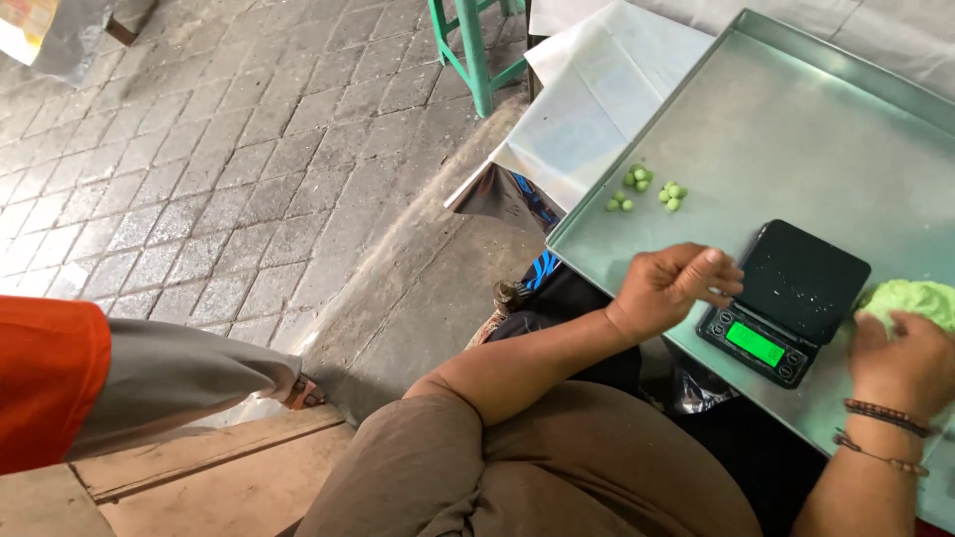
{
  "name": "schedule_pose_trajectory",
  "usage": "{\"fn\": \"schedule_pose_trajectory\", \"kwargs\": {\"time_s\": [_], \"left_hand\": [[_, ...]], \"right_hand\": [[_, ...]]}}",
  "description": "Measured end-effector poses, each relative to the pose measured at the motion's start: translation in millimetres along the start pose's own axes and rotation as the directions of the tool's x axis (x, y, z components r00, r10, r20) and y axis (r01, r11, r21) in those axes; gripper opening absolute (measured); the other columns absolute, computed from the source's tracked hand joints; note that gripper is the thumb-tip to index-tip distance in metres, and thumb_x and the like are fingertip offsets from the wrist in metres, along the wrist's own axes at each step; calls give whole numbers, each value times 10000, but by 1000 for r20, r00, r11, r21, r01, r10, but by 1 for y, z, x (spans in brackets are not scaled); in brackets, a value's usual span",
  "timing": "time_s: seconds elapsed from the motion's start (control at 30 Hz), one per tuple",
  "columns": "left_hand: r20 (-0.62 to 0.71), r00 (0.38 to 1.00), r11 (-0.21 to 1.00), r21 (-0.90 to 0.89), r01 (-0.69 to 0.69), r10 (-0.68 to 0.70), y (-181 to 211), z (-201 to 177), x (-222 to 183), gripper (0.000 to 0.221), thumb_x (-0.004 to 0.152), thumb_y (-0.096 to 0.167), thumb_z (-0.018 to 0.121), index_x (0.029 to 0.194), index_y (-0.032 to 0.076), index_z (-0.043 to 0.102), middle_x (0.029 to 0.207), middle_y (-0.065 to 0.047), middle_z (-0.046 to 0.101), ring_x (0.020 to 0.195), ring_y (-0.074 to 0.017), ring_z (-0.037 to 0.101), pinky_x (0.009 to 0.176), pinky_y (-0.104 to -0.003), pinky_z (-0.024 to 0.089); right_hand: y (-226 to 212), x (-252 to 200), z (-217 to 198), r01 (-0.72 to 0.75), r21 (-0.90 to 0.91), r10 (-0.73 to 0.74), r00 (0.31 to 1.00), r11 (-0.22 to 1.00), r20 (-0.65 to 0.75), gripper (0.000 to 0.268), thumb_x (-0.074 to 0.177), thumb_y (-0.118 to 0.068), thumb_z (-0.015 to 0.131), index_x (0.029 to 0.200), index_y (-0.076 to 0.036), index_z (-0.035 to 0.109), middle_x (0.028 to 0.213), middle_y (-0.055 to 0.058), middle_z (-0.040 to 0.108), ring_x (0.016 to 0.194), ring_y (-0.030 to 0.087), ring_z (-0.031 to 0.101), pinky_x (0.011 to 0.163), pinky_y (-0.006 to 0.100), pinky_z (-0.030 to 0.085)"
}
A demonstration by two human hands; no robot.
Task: Weighing small portions of green dough on a digital scale and rolling them into small balls.
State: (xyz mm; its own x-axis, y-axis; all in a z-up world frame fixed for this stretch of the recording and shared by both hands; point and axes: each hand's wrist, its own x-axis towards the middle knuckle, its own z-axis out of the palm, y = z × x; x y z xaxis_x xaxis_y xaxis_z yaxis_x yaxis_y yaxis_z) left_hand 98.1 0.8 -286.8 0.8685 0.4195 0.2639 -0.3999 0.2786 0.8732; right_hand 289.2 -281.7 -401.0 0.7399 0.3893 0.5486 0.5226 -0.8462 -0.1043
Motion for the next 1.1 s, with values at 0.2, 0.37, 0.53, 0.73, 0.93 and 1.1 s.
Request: {"fn": "schedule_pose_trajectory", "kwargs": {"time_s": [0.2, 0.37, 0.53, 0.73, 0.93, 1.1], "left_hand": [[64, 989, 989, 71, 130, -135, -14, 10, -13, 396, 1093, 298, 541, 1125, -76, 669, 1032, -250, 728, 904, -334, 756, 721, -400, 687], [107, 982, 976, 167, 139, -158, -18, 12, -20, 393, 1081, 319, 544, 1140, -40, 692, 1064, -215, 738, 977, -329, 759, 754, -389, 700], [122, 983, 974, 201, 109, -136, -12, 10, -21, 389, 1088, 324, 530, 1143, -28, 689, 1051, -204, 743, 964, -321, 764, 760, -385, 699], [125, 977, 968, 204, 143, -171, -6, 12, -22, 396, 1086, 322, 530, 1142, -34, 692, 1048, -215, 743, 976, -320, 760, 772, -383, 690], [134, 981, 977, 179, 117, -142, -15, 9, -20, 386, 1090, 298, 531, 1155, -55, 675, 1056, -226, 734, 974, -335, 757, 753, -392, 690], [123, 985, 975, 202, 97, -123, -7, 10, -13, 364, 1097, 289, 535, 1140, -38, 690, 1032, -194, 745, 877, -285, 756, 756, -350, 674]], "right_hand": [[11, -7, 19, -303, -35, 303, 929, 952, 211, 256, 1069, -283, 904, 1159, -53, 838, 963, 122, 812, 764, 304, 773, 580, 433, 590], [-39, 20, -34, -471, 87, 414, 838, 878, 354, 317, 985, -3, 627, 1256, 45, 785, 1057, 265, 752, 596, 442, 711, 275, 481, 588], [29, -10, 34, -338, 75, 306, 910, 938, 278, 237, 1023, -108, 793, 1211, 37, 804, 1027, 220, 766, 739, 393, 724, 497, 487, 581], [-9, 6, -10, -549, 39, 480, 761, 835, 436, 148, 1024, -23, 703, 1137, -5, 797, 899, 245, 745, 477, 451, 658, 311, 545, 521], [6, 1, 3, -521, -55, 493, 761, 852, 421, 116, 1020, -166, 808, 1016, -50, 817, 910, 183, 774, 655, 377, 711, 482, 514, 557], [-28, 13, -48, -456, 55, 393, 816, 888, 423, 175, 1063, -145, 850, 1030, 24, 824, 938, 239, 772, 753, 413, 712, 613, 580, 620]]}}
